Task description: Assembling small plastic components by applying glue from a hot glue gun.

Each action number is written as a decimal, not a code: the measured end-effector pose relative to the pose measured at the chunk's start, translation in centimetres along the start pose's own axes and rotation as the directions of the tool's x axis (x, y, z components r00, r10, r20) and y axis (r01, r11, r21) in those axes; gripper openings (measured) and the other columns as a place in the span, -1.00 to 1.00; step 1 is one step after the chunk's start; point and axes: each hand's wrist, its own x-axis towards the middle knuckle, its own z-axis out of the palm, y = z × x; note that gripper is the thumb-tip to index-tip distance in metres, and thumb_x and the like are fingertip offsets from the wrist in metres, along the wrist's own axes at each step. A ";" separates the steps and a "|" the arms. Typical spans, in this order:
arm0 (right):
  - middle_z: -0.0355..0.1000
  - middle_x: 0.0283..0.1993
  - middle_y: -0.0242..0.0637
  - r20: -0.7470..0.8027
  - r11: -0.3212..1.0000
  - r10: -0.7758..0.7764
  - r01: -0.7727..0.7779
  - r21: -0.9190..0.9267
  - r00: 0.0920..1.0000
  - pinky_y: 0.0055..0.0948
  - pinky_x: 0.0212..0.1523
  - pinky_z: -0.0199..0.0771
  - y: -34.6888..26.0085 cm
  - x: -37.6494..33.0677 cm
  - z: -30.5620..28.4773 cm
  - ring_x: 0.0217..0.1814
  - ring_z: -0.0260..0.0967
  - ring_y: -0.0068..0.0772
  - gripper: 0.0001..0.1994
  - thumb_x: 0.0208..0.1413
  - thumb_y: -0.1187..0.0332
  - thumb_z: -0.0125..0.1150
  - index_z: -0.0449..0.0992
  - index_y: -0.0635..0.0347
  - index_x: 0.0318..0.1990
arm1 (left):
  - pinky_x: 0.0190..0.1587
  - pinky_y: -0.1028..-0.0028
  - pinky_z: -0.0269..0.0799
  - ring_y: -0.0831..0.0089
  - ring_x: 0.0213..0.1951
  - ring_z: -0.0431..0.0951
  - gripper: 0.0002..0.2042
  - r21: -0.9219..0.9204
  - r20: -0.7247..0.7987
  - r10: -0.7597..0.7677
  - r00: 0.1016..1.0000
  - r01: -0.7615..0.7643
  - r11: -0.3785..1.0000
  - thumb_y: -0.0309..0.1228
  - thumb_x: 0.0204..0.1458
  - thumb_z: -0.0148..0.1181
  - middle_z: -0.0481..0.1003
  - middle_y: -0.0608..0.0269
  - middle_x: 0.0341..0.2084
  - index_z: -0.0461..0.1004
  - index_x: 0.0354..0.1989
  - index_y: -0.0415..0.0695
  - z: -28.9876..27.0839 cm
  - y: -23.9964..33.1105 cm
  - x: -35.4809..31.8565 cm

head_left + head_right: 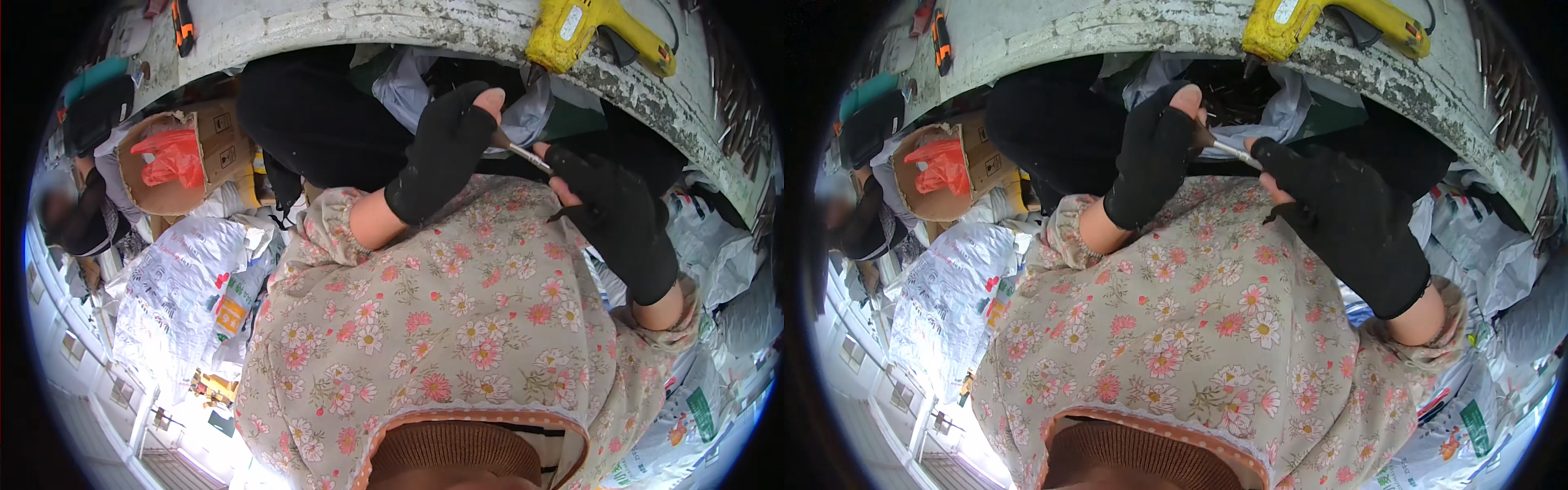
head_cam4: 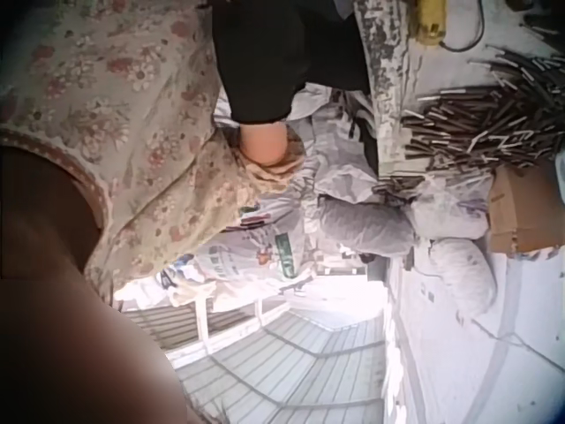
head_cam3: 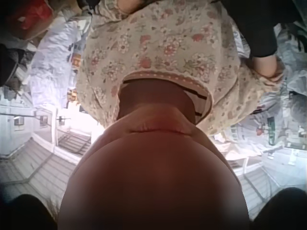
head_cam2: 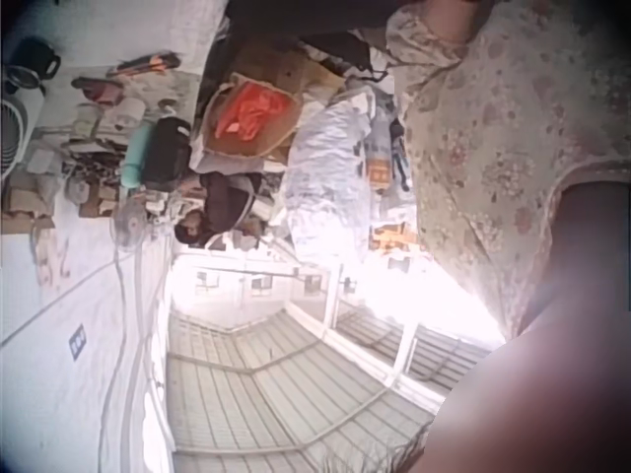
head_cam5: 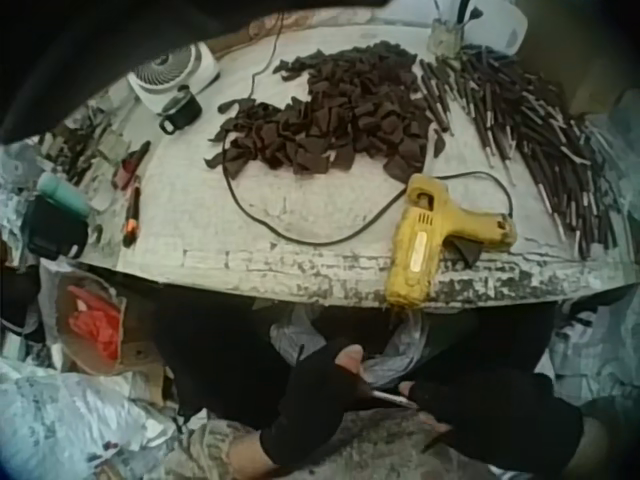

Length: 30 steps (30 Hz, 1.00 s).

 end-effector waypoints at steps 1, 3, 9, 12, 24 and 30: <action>0.41 -0.48 -0.30 -0.012 1.000 -0.005 0.005 0.029 1.000 -0.40 -0.43 0.35 0.0 0.1 0.3 -0.48 0.35 -0.34 -0.71 0.01 0.41 0.22 0.52 0.00 -0.05 | -0.51 0.62 0.12 0.69 -0.58 0.22 -0.72 0.001 0.003 -0.009 1.000 0.009 1.000 -0.22 0.17 0.01 0.29 0.45 -0.64 0.38 -0.46 -0.18 -0.1 0.0 0.0; 0.41 -0.47 -0.31 -0.031 0.999 0.000 0.002 0.045 1.000 -0.40 -0.43 0.36 0.2 0.3 1.1 -0.47 0.35 -0.34 -0.71 0.00 0.41 0.24 0.52 0.02 -0.07 | -0.49 0.64 0.12 0.72 -0.56 0.22 -0.72 -0.009 0.006 0.008 1.000 -0.008 1.000 -0.22 0.17 -0.01 0.29 0.45 -0.65 0.38 -0.46 -0.18 -0.2 -0.1 0.1; 0.49 -0.36 -0.11 0.106 0.982 0.085 -0.101 0.157 0.991 -0.42 -0.38 0.36 1.6 0.4 3.0 -0.44 0.39 -0.22 -0.69 0.02 0.43 0.22 0.51 0.11 -0.03 | -0.47 0.62 0.17 0.72 -0.52 0.25 -0.77 -0.104 0.105 -0.150 0.983 0.161 0.981 -0.26 0.15 0.04 0.29 0.48 -0.61 0.40 -0.42 -0.17 -0.6 -2.3 0.4; 0.50 -0.35 -0.09 0.145 0.919 0.148 -0.191 0.346 0.978 -0.43 -0.33 0.37 2.8 0.6 3.9 -0.41 0.41 -0.26 -0.73 0.04 0.39 0.22 0.51 0.19 -0.07 | -0.43 0.62 0.21 0.68 -0.45 0.31 -0.86 0.159 0.205 0.023 0.979 -0.057 0.986 -0.32 0.10 0.11 0.34 0.44 -0.55 0.43 -0.35 -0.13 -1.5 -3.6 0.6; 0.46 -0.21 -0.07 0.009 0.955 -0.072 0.066 0.291 0.997 -0.19 -0.17 0.41 8.0 4.6 13.0 -0.21 0.43 -0.05 -0.62 0.03 0.26 0.17 0.43 0.05 0.05 | -0.09 0.31 0.35 0.30 -0.14 0.47 -0.82 0.745 0.483 0.417 0.770 -0.611 0.267 -0.32 -0.16 0.21 0.50 0.26 -0.26 0.55 -0.33 0.00 -6.2 0.6 1.0; 0.16 0.18 -0.17 0.217 0.999 0.000 0.009 -0.039 0.976 -0.15 0.13 0.14 14.4 8.0 22.7 0.15 0.16 -0.12 -0.50 0.11 0.25 0.00 0.18 -0.08 0.25 | -0.20 0.30 0.43 0.21 -0.19 0.51 -0.68 0.794 0.472 0.556 0.684 -0.604 0.071 -0.30 -0.23 0.28 0.49 0.15 -0.27 0.52 -0.22 -0.02 -10.8 5.4 9.0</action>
